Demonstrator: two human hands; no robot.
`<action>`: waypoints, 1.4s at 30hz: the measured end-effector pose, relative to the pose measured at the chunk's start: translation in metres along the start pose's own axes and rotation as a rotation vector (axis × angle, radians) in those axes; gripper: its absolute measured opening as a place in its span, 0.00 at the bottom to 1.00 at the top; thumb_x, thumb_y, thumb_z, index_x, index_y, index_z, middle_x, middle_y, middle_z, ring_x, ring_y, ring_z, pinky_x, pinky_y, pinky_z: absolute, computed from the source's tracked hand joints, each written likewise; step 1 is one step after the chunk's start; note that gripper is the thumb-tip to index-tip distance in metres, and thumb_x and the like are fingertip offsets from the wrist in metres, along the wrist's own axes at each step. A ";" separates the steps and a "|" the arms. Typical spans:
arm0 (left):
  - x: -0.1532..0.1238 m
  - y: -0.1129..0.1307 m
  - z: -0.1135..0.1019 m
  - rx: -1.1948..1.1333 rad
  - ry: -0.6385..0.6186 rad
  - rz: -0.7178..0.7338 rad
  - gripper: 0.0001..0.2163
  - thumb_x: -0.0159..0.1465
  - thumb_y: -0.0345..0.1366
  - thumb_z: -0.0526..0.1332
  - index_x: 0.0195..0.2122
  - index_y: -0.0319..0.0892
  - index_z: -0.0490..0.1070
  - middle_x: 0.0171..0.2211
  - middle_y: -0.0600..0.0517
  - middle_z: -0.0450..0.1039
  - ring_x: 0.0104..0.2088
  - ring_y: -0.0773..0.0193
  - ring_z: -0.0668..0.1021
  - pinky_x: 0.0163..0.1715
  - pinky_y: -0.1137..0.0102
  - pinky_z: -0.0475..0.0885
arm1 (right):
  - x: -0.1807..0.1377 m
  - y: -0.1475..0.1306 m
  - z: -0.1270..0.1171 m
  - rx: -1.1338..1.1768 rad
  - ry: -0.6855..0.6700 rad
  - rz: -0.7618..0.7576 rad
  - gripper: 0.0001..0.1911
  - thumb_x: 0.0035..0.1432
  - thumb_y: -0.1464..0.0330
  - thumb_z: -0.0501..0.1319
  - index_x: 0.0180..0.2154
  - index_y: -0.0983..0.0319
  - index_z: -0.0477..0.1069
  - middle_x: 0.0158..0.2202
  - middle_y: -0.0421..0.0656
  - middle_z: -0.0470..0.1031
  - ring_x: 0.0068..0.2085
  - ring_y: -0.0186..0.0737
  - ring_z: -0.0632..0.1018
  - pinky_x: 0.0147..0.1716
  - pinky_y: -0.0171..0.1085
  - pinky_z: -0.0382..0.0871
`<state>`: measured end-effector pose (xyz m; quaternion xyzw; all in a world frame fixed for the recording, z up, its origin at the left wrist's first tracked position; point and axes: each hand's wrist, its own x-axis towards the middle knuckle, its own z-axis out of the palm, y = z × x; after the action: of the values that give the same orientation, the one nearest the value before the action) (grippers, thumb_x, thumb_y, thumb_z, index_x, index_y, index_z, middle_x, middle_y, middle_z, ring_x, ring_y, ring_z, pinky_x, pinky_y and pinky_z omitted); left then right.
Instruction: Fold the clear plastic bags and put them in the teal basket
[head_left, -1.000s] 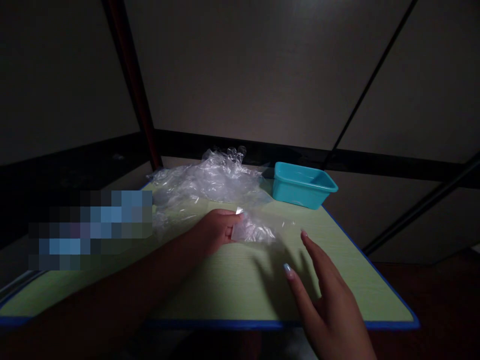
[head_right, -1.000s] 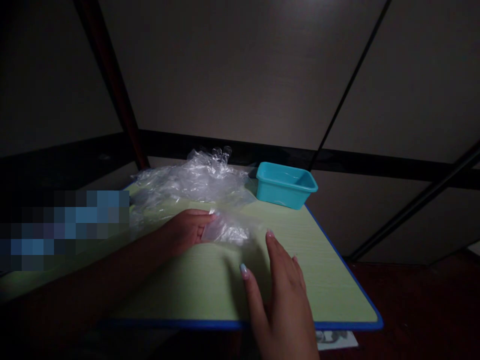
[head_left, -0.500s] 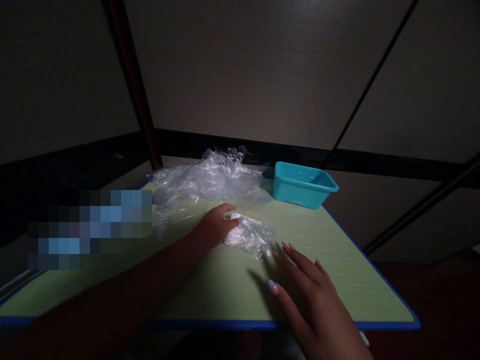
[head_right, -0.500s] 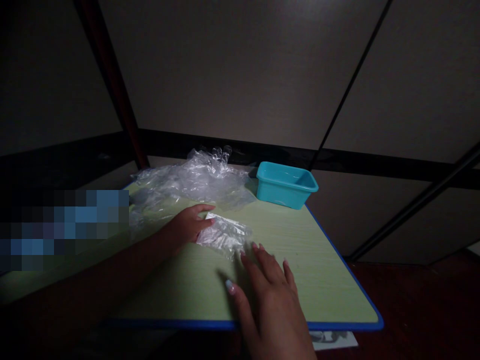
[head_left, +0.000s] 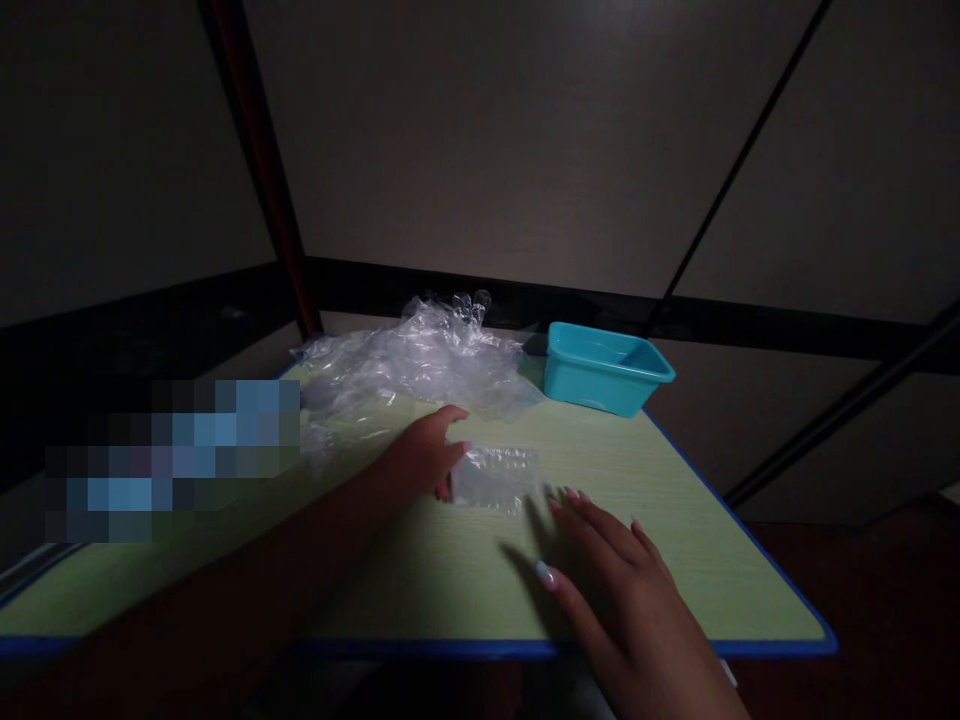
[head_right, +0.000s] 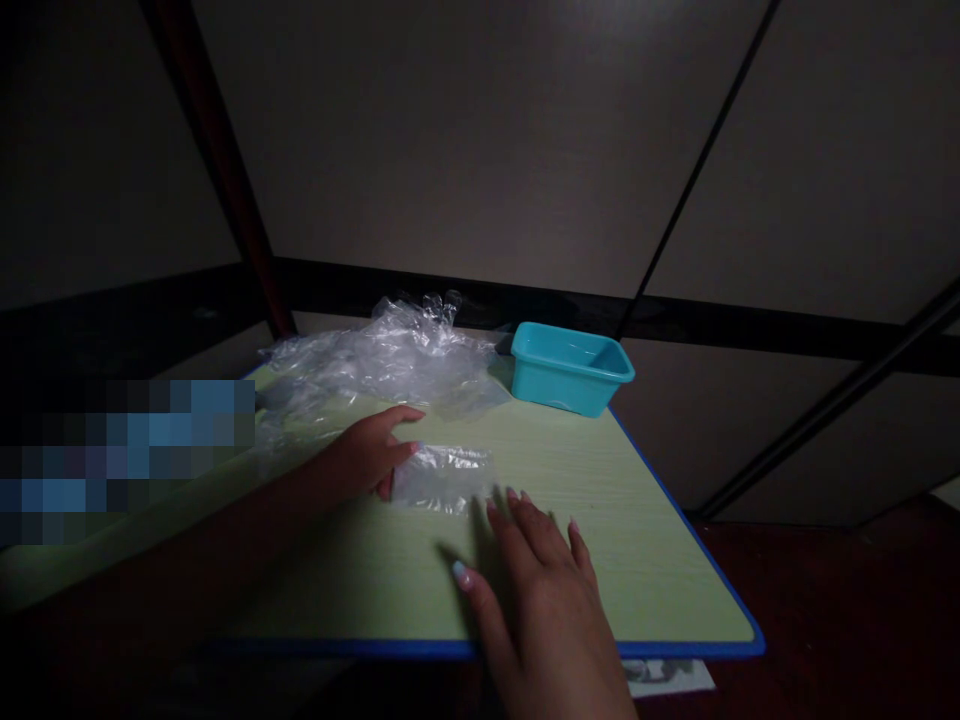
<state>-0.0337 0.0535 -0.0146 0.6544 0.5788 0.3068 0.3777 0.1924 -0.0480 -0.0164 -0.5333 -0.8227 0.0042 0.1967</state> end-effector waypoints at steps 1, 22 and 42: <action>0.000 0.000 0.001 -0.041 -0.033 -0.014 0.19 0.61 0.30 0.54 0.54 0.37 0.57 0.08 0.63 0.60 0.09 0.69 0.69 0.10 0.81 0.59 | 0.000 0.001 0.001 -0.001 -0.001 0.004 0.24 0.60 0.59 0.50 0.56 0.57 0.60 0.57 0.46 0.62 0.57 0.51 0.64 0.53 0.60 0.58; -0.001 -0.003 0.004 -0.047 -0.180 0.078 0.14 0.57 0.39 0.58 0.44 0.39 0.66 0.14 0.60 0.65 0.13 0.68 0.71 0.13 0.77 0.63 | 0.005 0.003 0.008 -0.006 -0.147 0.054 0.26 0.59 0.59 0.51 0.59 0.57 0.56 0.61 0.47 0.56 0.60 0.50 0.57 0.56 0.62 0.47; -0.020 0.005 0.019 0.497 -0.426 0.743 0.28 0.64 0.43 0.53 0.63 0.44 0.46 0.63 0.46 0.45 0.62 0.56 0.52 0.58 0.56 0.47 | 0.006 0.021 0.010 0.008 -0.048 0.065 0.17 0.55 0.64 0.55 0.47 0.58 0.68 0.56 0.49 0.64 0.58 0.52 0.61 0.53 0.61 0.53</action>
<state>-0.0181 0.0305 -0.0196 0.9349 0.2721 0.1330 0.1851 0.2060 -0.0317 -0.0284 -0.5587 -0.8094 0.0268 0.1789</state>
